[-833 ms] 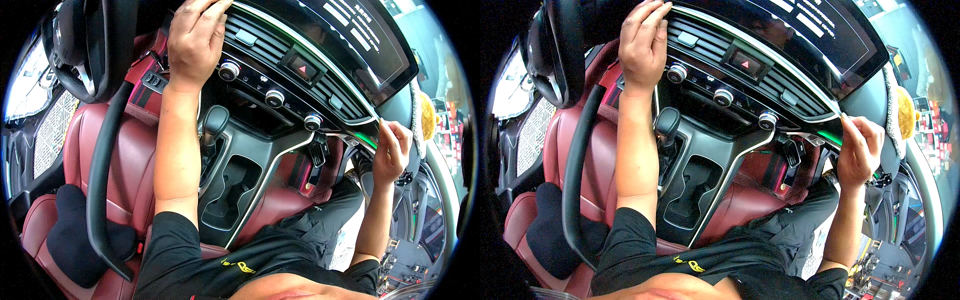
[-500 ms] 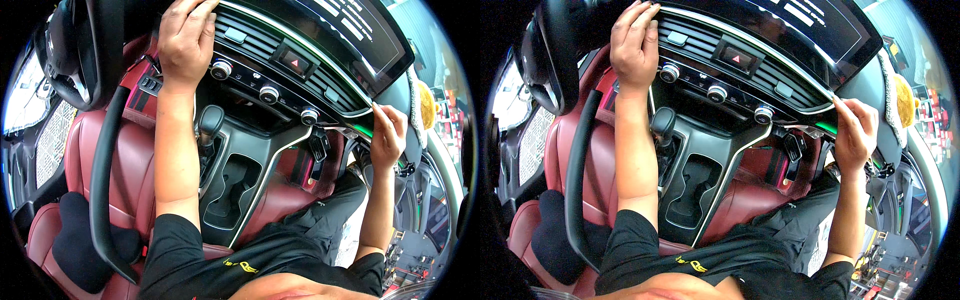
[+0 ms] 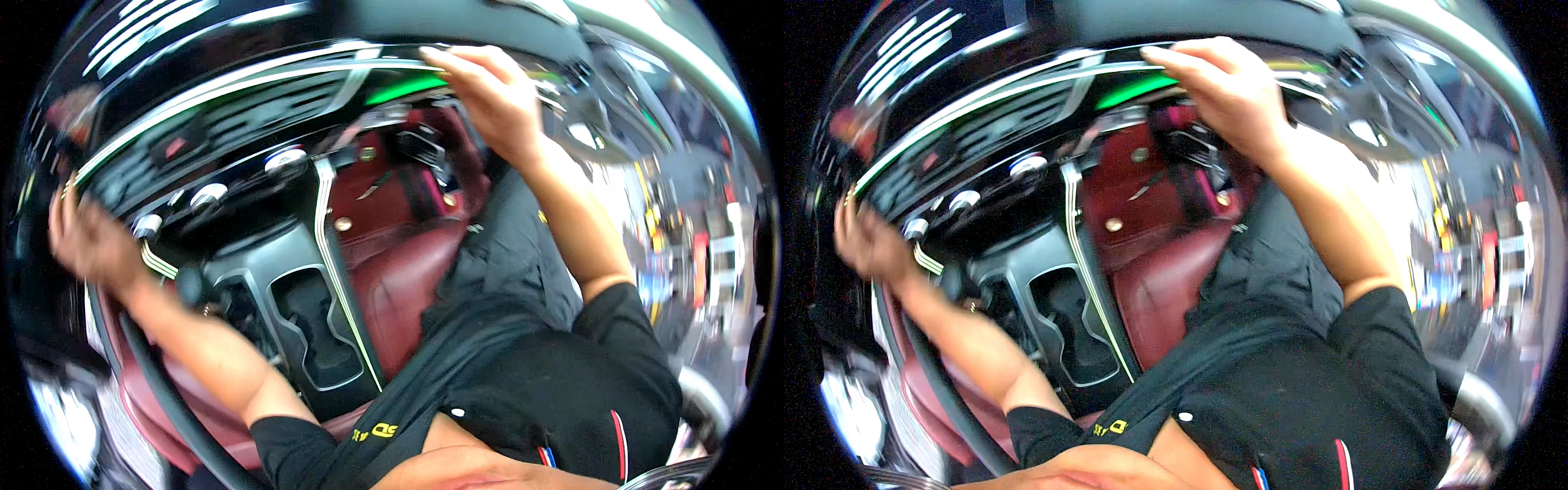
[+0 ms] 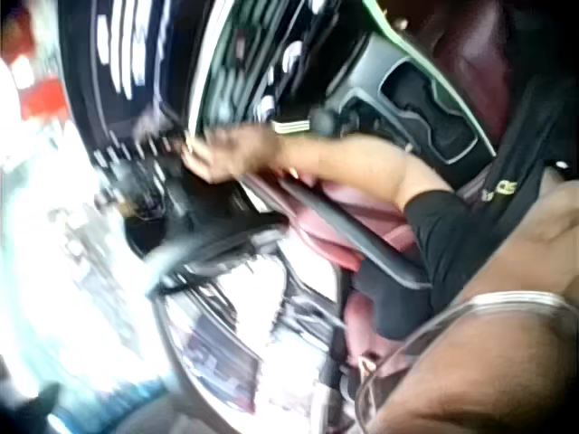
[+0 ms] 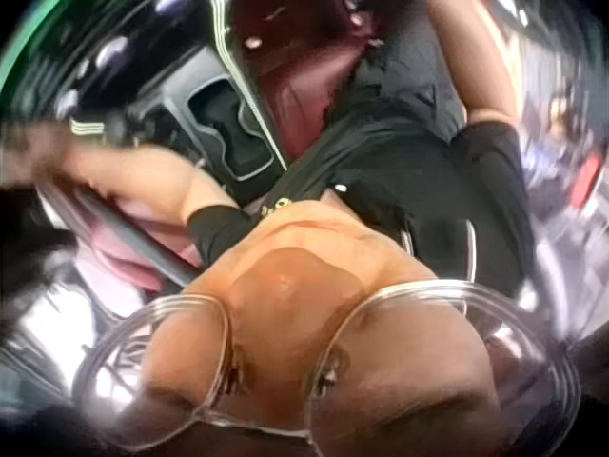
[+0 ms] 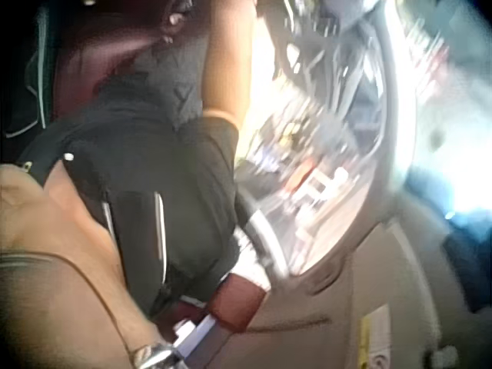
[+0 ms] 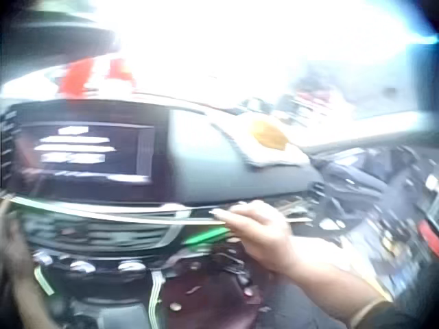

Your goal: The person installs an interior trim piece onto a car dashboard using a screwdriver and by hand, pressing the component into place across the center console area.

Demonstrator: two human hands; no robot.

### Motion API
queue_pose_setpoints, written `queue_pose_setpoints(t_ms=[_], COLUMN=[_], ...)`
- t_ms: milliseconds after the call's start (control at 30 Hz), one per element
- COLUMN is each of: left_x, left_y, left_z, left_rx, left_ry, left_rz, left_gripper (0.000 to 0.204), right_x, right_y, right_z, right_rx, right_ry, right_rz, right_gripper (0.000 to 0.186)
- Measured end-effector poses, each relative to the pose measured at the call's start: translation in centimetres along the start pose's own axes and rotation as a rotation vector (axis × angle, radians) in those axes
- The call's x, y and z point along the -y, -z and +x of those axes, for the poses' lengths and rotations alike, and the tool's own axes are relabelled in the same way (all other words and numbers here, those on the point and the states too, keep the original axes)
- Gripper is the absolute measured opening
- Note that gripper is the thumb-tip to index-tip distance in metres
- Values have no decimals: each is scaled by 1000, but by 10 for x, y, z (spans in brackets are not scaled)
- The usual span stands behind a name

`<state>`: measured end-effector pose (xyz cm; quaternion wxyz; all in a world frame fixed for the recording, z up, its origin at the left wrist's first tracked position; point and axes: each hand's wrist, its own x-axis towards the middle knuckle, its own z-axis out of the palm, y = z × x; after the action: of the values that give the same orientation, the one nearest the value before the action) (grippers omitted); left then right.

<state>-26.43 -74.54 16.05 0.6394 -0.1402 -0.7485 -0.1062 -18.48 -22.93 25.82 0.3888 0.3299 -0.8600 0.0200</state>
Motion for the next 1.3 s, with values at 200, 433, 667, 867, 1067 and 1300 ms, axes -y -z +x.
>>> queue_pose_setpoints(t_ms=[200, 433, 667, 867, 1067, 1300], left_x=[-10, -12, -21, -24, -63, -335], left_y=[-9, 6, -3, 28, 60, 2], left_z=[1, 14, 10, 27, 58, 105], left_rx=[15, 37, 31, 208, 605, 497], left_ry=[25, -6, -27, -9, 89, -174], left_rz=[-12, 80, 80, 145, 304, -75], left_gripper=[27, 35, 33, 33, 41, 28], right_x=[-70, -141, -191, -202, -228, -238], right_y=[49, 69, 73, 73, 87, 103], right_z=[-112, -160, -189, -179, -193, -188], right_rx=[-105, -220, -319, -334, -219, -176], right_ry=[-209, -491, -778, -762, -597, -578], right_rz=[-277, -348, -31, 113, 64, 118], right_gripper=[34, 18, 19, 16, 10, 8])
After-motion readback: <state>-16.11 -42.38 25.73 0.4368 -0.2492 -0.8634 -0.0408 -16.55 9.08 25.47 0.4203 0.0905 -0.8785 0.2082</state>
